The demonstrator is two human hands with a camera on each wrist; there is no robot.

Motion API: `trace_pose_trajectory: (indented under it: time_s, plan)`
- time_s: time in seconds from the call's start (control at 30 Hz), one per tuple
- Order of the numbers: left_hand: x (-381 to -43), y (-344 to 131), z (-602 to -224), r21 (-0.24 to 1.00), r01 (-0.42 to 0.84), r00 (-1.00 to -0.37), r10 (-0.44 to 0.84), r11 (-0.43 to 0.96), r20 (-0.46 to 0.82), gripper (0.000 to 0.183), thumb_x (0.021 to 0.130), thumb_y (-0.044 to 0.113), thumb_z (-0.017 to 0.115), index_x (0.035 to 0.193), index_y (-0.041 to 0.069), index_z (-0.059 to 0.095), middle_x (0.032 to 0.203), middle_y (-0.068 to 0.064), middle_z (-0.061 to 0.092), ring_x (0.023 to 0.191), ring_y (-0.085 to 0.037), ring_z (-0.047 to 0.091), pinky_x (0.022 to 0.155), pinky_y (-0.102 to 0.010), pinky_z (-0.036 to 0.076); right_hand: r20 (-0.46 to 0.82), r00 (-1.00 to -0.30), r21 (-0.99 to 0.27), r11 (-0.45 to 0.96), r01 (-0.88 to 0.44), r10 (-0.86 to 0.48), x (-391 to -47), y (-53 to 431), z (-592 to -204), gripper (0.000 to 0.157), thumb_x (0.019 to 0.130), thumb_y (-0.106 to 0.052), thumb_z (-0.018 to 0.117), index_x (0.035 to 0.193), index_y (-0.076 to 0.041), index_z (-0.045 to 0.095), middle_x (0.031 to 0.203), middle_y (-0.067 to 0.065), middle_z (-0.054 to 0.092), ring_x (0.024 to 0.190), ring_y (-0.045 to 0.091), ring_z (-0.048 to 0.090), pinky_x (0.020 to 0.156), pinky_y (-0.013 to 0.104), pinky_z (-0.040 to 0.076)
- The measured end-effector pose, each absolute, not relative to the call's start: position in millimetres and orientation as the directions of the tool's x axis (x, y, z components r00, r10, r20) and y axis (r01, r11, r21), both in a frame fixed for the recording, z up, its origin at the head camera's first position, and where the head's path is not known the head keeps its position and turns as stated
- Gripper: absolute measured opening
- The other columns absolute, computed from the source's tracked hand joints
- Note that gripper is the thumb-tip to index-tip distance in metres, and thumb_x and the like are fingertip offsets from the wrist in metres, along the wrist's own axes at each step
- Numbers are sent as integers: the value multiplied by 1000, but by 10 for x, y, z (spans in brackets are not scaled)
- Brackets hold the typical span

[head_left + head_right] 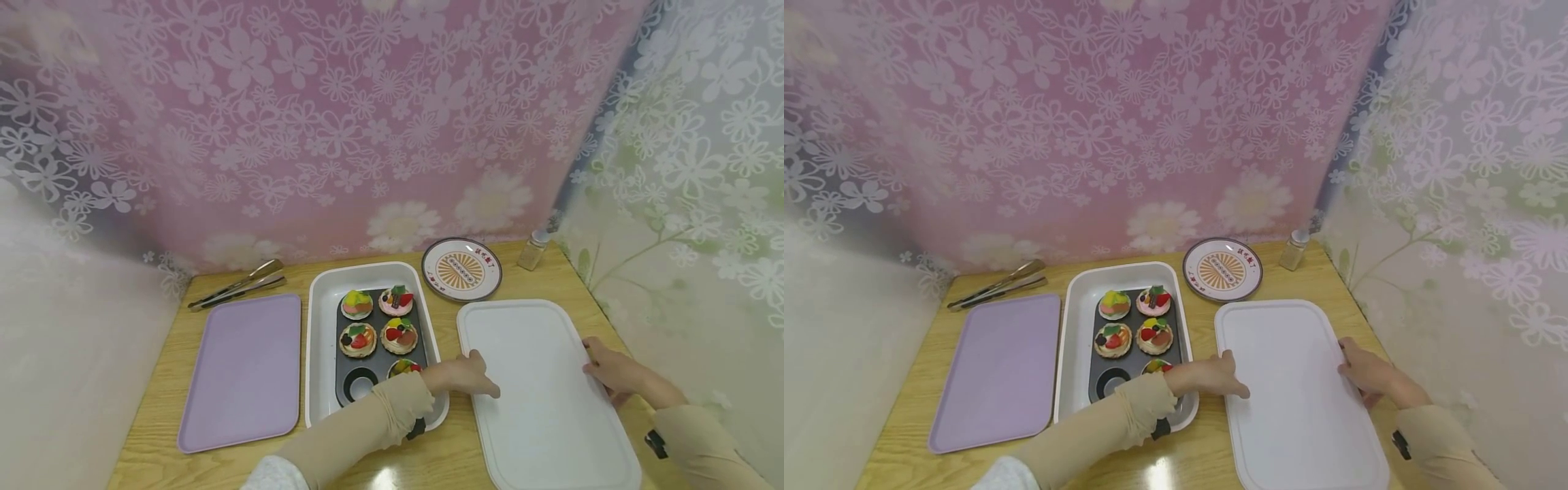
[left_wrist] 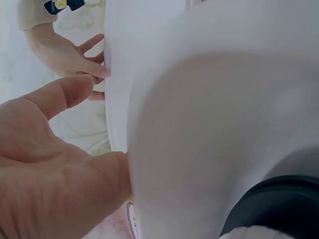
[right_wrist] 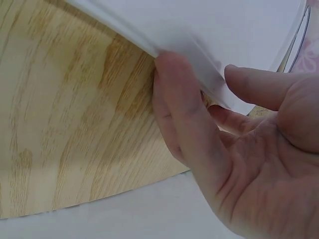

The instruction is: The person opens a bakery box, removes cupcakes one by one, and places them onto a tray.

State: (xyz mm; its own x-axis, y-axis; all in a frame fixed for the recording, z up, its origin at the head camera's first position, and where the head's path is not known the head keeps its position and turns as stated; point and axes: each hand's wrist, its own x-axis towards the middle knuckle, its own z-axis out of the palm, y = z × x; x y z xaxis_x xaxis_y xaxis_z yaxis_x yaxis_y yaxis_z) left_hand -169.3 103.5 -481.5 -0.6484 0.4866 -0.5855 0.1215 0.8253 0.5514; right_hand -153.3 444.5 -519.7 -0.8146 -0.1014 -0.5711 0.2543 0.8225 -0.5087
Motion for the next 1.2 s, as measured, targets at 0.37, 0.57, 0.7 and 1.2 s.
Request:
trace_pose_trajectory:
  time_s: [0.37, 0.57, 0.7, 1.2]
  plan:
    - [-1715, 824, -4674, 665, 52, -639, 537, 745, -551, 96, 98, 43, 68, 168, 5, 15, 167, -17, 43, 157, -26, 40, 126, -38, 37, -532, -845, -420, 884, 204, -57, -1658, 4290, -5088, 71, 109, -31, 49, 151, 15, 15, 106, 36, 63, 77, 28, 66, 57, 41, 57]
    - [-1900, 512, -4412, 761, 87, -698, 584, 643, -414, 98, 101, 41, 66, 168, 2, 8, 174, -19, 24, 163, -29, 24, 131, -43, 29, -349, -936, -310, 948, 73, -42, -1844, 4233, -4825, 95, 109, -50, 49, 155, 21, 8, 143, 57, 33, 119, 72, 47, 87, 73, 49]
    - [-2070, 192, -4195, 770, 136, -767, 558, 623, -317, 97, 102, 40, 65, 170, 9, 4, 177, -17, 14, 165, -32, 15, 132, -51, 24, -240, -971, -338, 938, 74, -9, -2008, 4099, -4607, 100, 109, -55, 46, 162, 13, -5, 150, 57, 17, 122, 80, 31, 89, 81, 39]
    - [-2581, -984, -4119, 710, 150, -940, 322, 688, -113, 97, 107, 45, 60, 169, 31, -12, 180, -8, 1, 167, -34, 6, 131, -60, 19, -5, -994, -487, 868, -95, -112, -2681, 2905, -4184, 102, 106, -38, 61, 164, 7, -11, 163, 50, 5, 148, 71, 13, 116, 80, 23]
